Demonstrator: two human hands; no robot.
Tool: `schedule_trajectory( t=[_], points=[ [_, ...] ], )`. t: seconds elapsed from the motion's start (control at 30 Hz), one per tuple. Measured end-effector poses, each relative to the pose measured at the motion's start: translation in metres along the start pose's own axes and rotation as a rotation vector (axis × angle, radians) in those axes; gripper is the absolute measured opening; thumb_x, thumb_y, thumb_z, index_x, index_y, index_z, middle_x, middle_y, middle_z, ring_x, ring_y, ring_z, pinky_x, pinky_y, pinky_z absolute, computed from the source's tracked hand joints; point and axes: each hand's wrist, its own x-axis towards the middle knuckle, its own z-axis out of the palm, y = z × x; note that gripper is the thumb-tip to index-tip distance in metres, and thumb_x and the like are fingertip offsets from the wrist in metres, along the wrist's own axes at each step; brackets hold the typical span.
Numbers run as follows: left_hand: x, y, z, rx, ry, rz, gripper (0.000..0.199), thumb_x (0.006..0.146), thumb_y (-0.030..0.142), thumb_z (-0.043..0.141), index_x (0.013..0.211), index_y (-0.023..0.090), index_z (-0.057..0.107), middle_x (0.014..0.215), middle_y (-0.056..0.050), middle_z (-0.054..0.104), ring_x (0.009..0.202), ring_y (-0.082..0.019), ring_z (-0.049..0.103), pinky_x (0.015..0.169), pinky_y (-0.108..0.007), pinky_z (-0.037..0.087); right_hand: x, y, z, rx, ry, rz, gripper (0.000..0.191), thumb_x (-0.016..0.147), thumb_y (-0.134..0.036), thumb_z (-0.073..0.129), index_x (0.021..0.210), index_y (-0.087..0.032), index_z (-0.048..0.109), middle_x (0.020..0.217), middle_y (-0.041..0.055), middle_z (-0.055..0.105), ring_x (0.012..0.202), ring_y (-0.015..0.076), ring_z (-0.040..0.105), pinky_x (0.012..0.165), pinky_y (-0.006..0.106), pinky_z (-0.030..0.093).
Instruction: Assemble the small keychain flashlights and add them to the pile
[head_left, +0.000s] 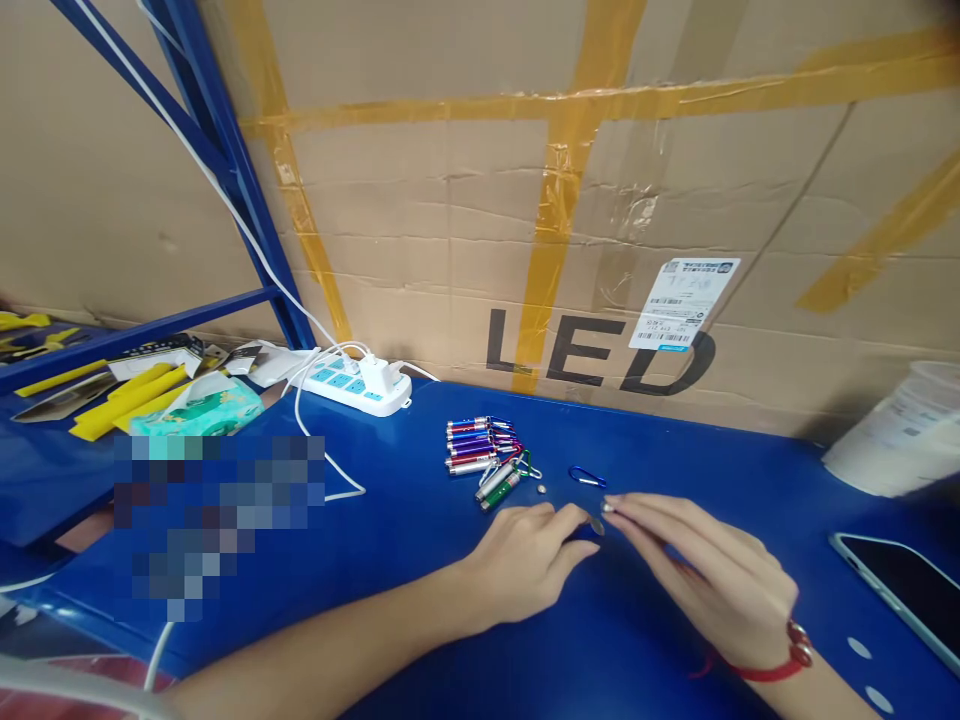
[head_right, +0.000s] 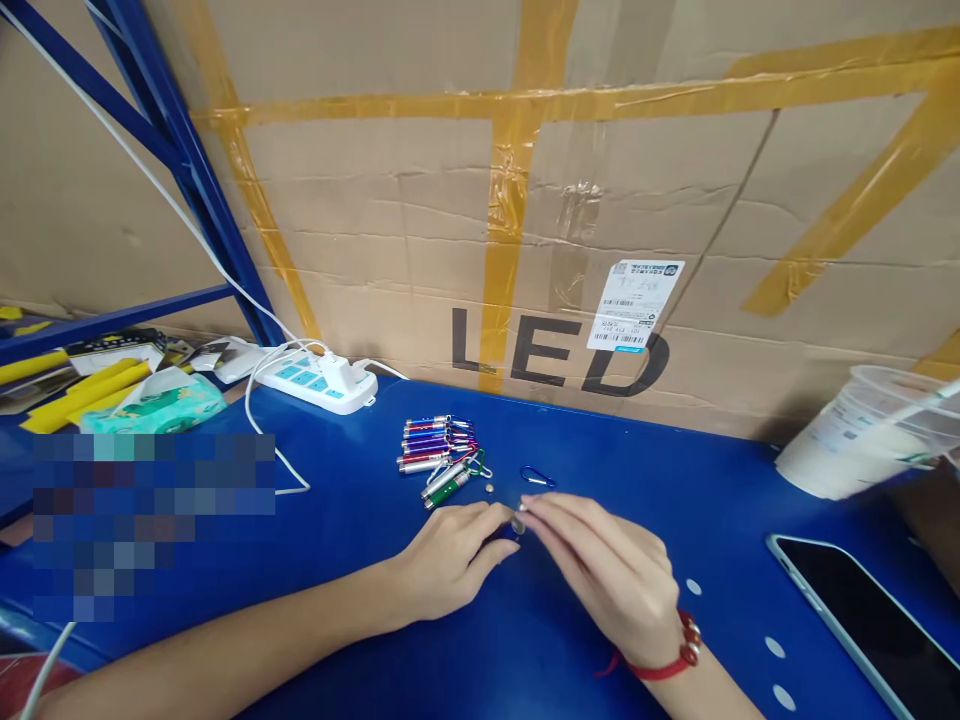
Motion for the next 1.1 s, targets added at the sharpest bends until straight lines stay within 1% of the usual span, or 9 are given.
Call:
schedule_trajectory(
  t=[0.07, 0.13, 0.33, 0.57, 0.7, 0.87, 0.97, 1.03, 1.1],
  points=[
    [0.0006, -0.0010, -0.0001, -0.053, 0.011, 0.011, 0.020, 0.092, 0.027, 0.031, 0.094, 0.019, 0.050, 0.080, -0.005, 0.063, 0.073, -0.017, 0.059, 0.065, -0.025, 0.044, 0.0014, -0.0045, -0.0029, 0.019, -0.032, -0.094, 0.022, 0.077, -0.013, 0.061, 0.097, -0.022, 0.064, 0.082, 0.0026, 0.071, 0.071, 0.0144, 0.067, 0.064, 0.021, 0.054],
    [0.0012, -0.0009, -0.0007, -0.121, 0.021, 0.015, 0.020, 0.092, 0.026, 0.030, 0.095, 0.019, 0.049, 0.081, -0.004, 0.062, 0.073, -0.015, 0.059, 0.065, -0.023, 0.044, 0.0023, -0.0071, -0.0037, 0.029, -0.058, -0.138, 0.021, 0.079, -0.014, 0.059, 0.098, -0.021, 0.063, 0.083, 0.0029, 0.071, 0.072, 0.0139, 0.067, 0.062, 0.021, 0.054],
    [0.0009, -0.0016, -0.0004, -0.249, 0.040, -0.071, 0.019, 0.091, 0.023, 0.031, 0.098, 0.019, 0.048, 0.080, -0.002, 0.060, 0.071, -0.014, 0.057, 0.067, -0.024, 0.044, 0.0035, -0.0055, -0.0031, 0.053, -0.051, -0.095, 0.017, 0.077, -0.011, 0.061, 0.094, -0.016, 0.065, 0.085, 0.0038, 0.071, 0.074, 0.0112, 0.067, 0.066, 0.018, 0.054],
    [0.0011, -0.0057, 0.0025, -0.294, 0.087, -0.077, 0.018, 0.090, 0.021, 0.032, 0.099, 0.020, 0.047, 0.077, -0.001, 0.059, 0.071, -0.013, 0.056, 0.068, -0.023, 0.043, -0.0002, -0.0014, 0.0009, 0.042, -0.097, -0.064, 0.017, 0.079, -0.013, 0.060, 0.096, -0.015, 0.065, 0.090, 0.0042, 0.070, 0.075, 0.0103, 0.066, 0.067, 0.019, 0.052],
    [0.0008, -0.0069, 0.0037, -0.294, 0.084, -0.086, 0.019, 0.090, 0.022, 0.033, 0.100, 0.019, 0.048, 0.078, -0.001, 0.059, 0.071, -0.013, 0.056, 0.068, -0.024, 0.043, -0.0019, -0.0004, 0.0028, 0.045, -0.115, -0.062, 0.015, 0.080, -0.015, 0.060, 0.093, -0.017, 0.065, 0.091, 0.0036, 0.069, 0.073, 0.0097, 0.065, 0.063, 0.019, 0.051],
    [0.0003, -0.0070, 0.0034, -0.282, 0.070, -0.095, 0.020, 0.090, 0.022, 0.033, 0.101, 0.020, 0.049, 0.080, -0.002, 0.059, 0.073, -0.014, 0.057, 0.069, -0.024, 0.043, 0.0015, -0.0022, 0.0030, 0.033, -0.189, 0.001, 0.009, 0.083, -0.022, 0.056, 0.086, -0.019, 0.064, 0.095, 0.0039, 0.067, 0.062, 0.0070, 0.062, 0.050, 0.018, 0.045],
    [0.0012, -0.0060, 0.0025, -0.257, 0.058, -0.128, 0.019, 0.089, 0.022, 0.033, 0.099, 0.022, 0.049, 0.079, -0.001, 0.059, 0.072, -0.014, 0.057, 0.068, -0.025, 0.042, 0.0039, -0.0028, 0.0037, 0.031, -0.270, 0.049, 0.012, 0.085, -0.026, 0.051, 0.088, -0.020, 0.061, 0.101, 0.0038, 0.064, 0.057, 0.0054, 0.059, 0.048, 0.018, 0.043],
    [0.0028, -0.0061, 0.0018, -0.245, 0.100, -0.193, 0.017, 0.089, 0.023, 0.033, 0.098, 0.022, 0.048, 0.077, 0.000, 0.059, 0.070, -0.015, 0.056, 0.066, -0.026, 0.041, 0.0051, -0.0024, 0.0044, 0.085, -0.307, 0.122, 0.014, 0.085, -0.029, 0.051, 0.093, -0.020, 0.058, 0.102, 0.0032, 0.062, 0.056, 0.0043, 0.058, 0.050, 0.017, 0.044],
    [0.0051, -0.0072, 0.0008, -0.285, 0.196, -0.275, 0.016, 0.091, 0.026, 0.032, 0.094, 0.022, 0.046, 0.074, 0.001, 0.058, 0.068, -0.014, 0.054, 0.065, -0.025, 0.040, 0.0056, -0.0014, 0.0052, 0.150, -0.325, 0.230, 0.019, 0.084, -0.031, 0.051, 0.099, -0.020, 0.054, 0.103, 0.0036, 0.061, 0.059, 0.0049, 0.057, 0.051, 0.016, 0.045]
  ],
)
